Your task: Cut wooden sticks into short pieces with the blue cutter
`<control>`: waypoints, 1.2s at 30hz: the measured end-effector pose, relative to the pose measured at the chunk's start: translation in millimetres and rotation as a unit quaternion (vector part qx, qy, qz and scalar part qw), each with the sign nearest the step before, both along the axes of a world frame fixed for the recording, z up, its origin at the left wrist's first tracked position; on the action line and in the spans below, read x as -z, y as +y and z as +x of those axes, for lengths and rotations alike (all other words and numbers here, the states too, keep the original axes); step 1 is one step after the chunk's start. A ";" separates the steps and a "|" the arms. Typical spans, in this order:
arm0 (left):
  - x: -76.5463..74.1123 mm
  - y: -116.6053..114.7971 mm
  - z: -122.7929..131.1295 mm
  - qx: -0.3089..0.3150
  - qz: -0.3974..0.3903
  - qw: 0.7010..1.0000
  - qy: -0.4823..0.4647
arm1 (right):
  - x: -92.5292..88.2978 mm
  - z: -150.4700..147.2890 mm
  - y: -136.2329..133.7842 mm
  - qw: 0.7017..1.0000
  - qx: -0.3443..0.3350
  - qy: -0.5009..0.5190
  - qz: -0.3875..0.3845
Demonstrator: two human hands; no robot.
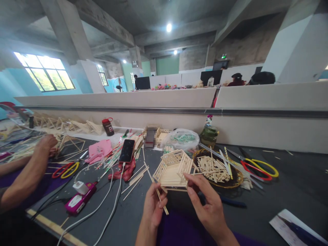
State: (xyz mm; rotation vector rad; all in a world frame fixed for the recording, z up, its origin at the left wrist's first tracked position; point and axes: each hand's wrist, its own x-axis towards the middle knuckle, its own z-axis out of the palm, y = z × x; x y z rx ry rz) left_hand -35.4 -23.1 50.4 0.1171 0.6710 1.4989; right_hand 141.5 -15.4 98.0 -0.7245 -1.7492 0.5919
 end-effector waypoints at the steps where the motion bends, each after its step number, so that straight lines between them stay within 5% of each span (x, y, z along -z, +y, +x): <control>1: 0.0 0.0 -0.1 0.001 0.001 1.000 0.002 | 0.3 0.1 -0.1 1.000 -0.001 0.000 -0.001; 36: -2.7 -0.5 0.8 0.005 0.015 1.000 0.008 | 0.8 0.0 -0.3 1.000 0.005 0.008 -0.012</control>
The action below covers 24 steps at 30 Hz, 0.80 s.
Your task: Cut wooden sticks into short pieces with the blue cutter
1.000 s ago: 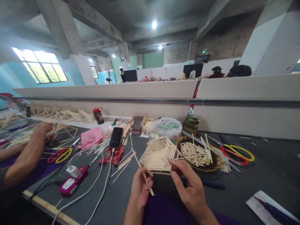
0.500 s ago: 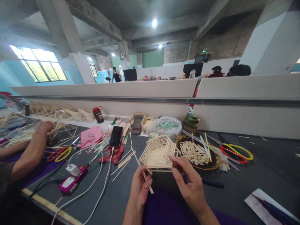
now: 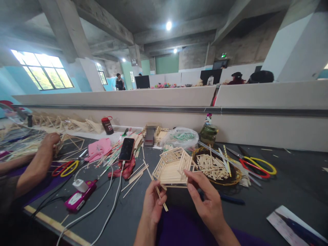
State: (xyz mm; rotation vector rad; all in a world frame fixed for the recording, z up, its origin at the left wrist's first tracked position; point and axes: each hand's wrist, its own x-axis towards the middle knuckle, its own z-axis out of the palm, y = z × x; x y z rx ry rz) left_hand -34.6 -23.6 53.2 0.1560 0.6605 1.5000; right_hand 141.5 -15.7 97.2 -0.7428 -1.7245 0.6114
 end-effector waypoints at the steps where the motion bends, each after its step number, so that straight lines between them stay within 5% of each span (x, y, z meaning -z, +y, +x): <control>1: -0.3 -0.2 0.1 0.000 0.002 1.000 -0.002 | -0.4 -0.1 -0.3 1.000 0.000 -0.002 0.007; 8: 1.1 -0.2 0.5 -0.001 0.003 1.000 -0.006 | -1.0 -0.3 -3.1 1.000 0.000 -0.011 0.027; 14: 1.4 0.8 0.9 -0.062 0.000 0.998 0.023 | 0.8 0.2 1.8 0.998 0.065 -0.009 0.016; 19: 1.0 1.9 4.2 -0.111 -0.005 0.986 0.122 | 4.9 2.9 6.3 0.988 0.146 0.034 0.028; 24: -2.7 1.1 8.9 -0.103 0.009 0.975 0.199 | 5.8 -6.6 3.3 0.991 0.127 0.000 0.046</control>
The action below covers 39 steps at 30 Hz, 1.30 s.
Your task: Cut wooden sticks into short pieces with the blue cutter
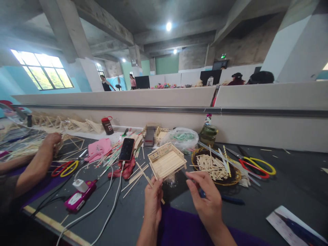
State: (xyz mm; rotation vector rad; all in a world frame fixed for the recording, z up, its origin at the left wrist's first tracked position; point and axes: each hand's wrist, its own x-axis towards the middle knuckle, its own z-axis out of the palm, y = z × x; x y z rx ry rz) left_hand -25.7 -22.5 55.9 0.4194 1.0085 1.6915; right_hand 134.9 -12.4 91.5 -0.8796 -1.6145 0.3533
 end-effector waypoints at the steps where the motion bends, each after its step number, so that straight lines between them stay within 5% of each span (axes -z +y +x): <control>1: -1.4 -0.5 1.1 0.000 0.005 1.000 0.008 | -1.5 -4.6 -0.7 1.000 -0.007 -0.022 0.001; 10: -0.8 -3.8 11.8 0.017 0.030 0.999 0.031 | -22.8 -51.1 10.0 0.976 -0.016 -0.216 -0.025; 16: 2.3 -2.8 14.2 0.025 0.049 0.997 0.055 | -15.0 -54.9 13.1 0.961 0.003 -0.271 -0.048; 22: -7.8 -4.2 15.8 0.026 0.042 0.998 0.032 | -11.9 -50.4 8.7 0.947 0.039 -0.319 0.007; 29: -14.5 -6.2 16.4 0.022 0.047 0.998 0.031 | -22.3 -29.6 11.0 0.945 0.018 -0.319 0.066; 36: -8.8 -5.5 12.4 0.039 0.022 0.996 0.082 | -44.2 37.1 44.9 0.965 0.174 -0.198 -0.005; 39: -6.2 -4.4 11.6 0.049 0.013 0.994 0.094 | -50.0 42.9 50.7 0.973 0.117 -0.200 0.001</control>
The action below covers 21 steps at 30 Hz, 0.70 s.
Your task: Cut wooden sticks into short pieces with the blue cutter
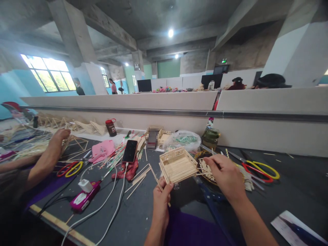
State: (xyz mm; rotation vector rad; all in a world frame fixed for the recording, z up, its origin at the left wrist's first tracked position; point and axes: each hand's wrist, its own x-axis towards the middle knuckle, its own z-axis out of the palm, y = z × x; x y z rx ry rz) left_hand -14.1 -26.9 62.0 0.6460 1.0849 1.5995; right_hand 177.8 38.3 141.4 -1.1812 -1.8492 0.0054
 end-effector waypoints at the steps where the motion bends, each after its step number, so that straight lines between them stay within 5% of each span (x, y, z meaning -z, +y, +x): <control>1: 0.3 0.3 0.3 0.002 0.001 1.000 0.001 | 0.3 -5.1 -1.1 0.999 -0.035 -0.015 0.003; 4: -0.8 -0.2 2.5 0.001 0.021 1.000 -0.002 | 7.7 -33.8 -9.3 0.987 -0.118 -0.107 0.014; 8: -3.6 -2.6 6.2 -0.009 0.046 0.999 -0.007 | 23.6 -68.0 -14.8 0.971 -0.125 -0.202 0.010; 15: -2.5 -2.1 8.2 0.008 0.039 0.999 0.008 | 21.6 -64.9 -21.9 0.970 -0.127 -0.202 0.039; 17: -1.2 -2.0 7.8 0.007 0.040 0.999 0.009 | 12.1 -48.8 -24.4 0.979 -0.088 -0.172 0.057; 21: 3.8 -1.0 4.4 0.005 0.033 0.999 0.000 | -1.8 4.3 -3.8 0.976 0.140 -0.146 0.076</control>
